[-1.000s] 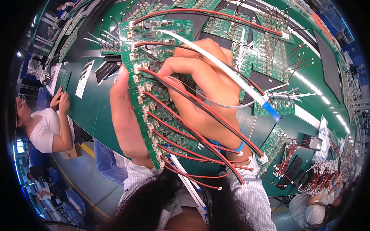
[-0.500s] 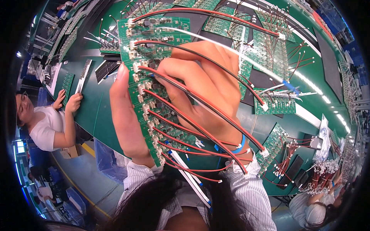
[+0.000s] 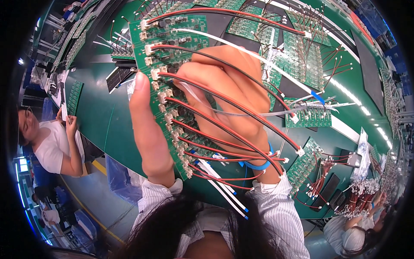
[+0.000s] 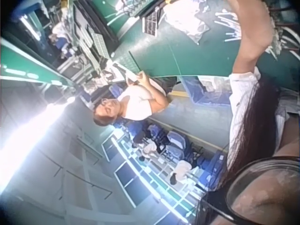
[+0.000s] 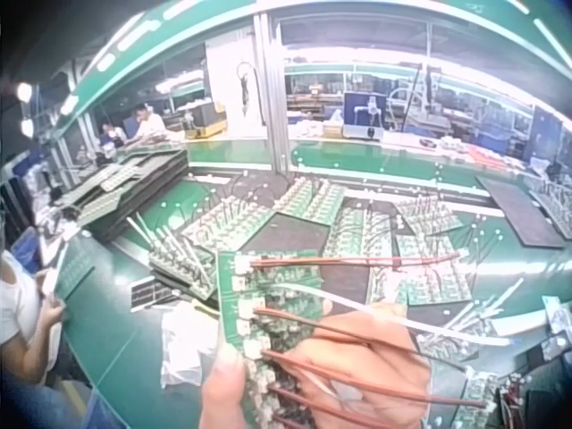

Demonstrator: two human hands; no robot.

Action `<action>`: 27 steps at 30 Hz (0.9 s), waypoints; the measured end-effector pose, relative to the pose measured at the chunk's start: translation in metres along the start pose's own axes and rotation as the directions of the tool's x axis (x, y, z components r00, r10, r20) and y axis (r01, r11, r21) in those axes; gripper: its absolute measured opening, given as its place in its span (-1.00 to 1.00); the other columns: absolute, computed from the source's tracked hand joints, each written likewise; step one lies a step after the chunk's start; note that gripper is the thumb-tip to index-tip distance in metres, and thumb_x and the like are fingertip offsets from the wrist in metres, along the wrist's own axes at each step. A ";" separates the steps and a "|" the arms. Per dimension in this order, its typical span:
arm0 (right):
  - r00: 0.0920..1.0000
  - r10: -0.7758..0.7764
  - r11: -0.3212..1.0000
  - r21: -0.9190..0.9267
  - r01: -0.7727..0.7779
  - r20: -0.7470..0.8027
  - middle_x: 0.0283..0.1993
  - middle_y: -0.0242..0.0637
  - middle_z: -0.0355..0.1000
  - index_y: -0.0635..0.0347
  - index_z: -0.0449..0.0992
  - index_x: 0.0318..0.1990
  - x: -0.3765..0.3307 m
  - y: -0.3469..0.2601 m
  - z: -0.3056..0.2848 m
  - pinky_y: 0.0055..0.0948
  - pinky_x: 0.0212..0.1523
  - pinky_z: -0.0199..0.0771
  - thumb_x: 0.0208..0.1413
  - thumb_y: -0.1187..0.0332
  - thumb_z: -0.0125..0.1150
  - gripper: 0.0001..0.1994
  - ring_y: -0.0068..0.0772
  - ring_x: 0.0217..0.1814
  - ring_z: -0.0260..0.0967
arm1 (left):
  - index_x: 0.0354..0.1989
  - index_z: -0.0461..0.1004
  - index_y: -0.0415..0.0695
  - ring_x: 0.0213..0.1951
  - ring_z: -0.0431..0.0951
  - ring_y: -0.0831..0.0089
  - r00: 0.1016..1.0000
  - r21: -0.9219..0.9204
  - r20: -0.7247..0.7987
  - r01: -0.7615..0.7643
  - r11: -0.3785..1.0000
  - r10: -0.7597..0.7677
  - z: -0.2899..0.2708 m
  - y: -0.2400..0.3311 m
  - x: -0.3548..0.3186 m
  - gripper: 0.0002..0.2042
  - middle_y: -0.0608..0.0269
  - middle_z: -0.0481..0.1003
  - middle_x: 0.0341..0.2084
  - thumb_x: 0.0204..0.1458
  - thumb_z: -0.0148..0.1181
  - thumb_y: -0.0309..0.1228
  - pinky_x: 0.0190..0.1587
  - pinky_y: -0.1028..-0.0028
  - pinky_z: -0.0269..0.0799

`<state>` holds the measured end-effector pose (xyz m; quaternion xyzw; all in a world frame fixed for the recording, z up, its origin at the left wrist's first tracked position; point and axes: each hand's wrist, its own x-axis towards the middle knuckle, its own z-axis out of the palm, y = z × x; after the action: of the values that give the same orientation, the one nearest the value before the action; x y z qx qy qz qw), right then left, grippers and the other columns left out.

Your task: The person connects multiple wire harnesses to connectors on a printed circuit board by hand.

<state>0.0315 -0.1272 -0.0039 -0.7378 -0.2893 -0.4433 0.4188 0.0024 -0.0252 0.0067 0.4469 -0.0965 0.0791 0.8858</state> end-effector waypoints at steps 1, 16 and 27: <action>1.000 0.005 1.000 0.011 -0.005 -0.023 -0.43 -0.25 0.41 0.20 0.50 -0.45 0.001 -0.001 0.001 -0.42 -0.33 0.28 -0.33 0.50 0.34 -0.81 -0.27 -0.39 0.37 | -0.06 0.31 -0.14 -0.20 0.42 0.53 1.000 0.006 -0.003 -0.004 1.000 0.004 0.000 0.002 -0.001 -0.68 0.29 0.43 -0.22 0.19 -0.24 -0.19 -0.11 0.50 0.31; 0.975 0.182 0.958 0.202 -0.206 0.129 -0.43 -0.23 0.42 0.34 0.51 -0.45 0.007 0.001 -0.006 -0.53 -0.35 0.31 -0.31 0.68 0.28 -0.83 -0.41 -0.37 0.30 | 0.01 0.19 -0.17 -0.15 0.44 0.45 0.975 -0.178 0.013 0.222 0.959 -0.223 -0.007 0.011 0.001 -0.69 0.18 0.41 -0.21 0.21 -0.31 -0.28 -0.11 0.44 0.37; 0.968 0.195 0.962 0.159 -0.220 0.160 -0.42 -0.25 0.43 0.30 0.53 -0.44 0.006 0.005 -0.006 -0.46 -0.19 0.28 -0.30 0.62 0.29 -0.83 -0.40 -0.34 0.33 | 0.09 0.14 -0.25 -0.07 0.34 0.52 0.969 -0.145 0.056 0.246 0.958 -0.241 -0.009 0.007 0.005 -0.59 0.20 0.35 -0.11 0.01 -0.21 -0.49 0.03 0.49 0.21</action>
<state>0.0352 -0.1347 0.0018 -0.7541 -0.2773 -0.3159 0.5046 0.0065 -0.0132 0.0078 0.3883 -0.0631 -0.0464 0.9182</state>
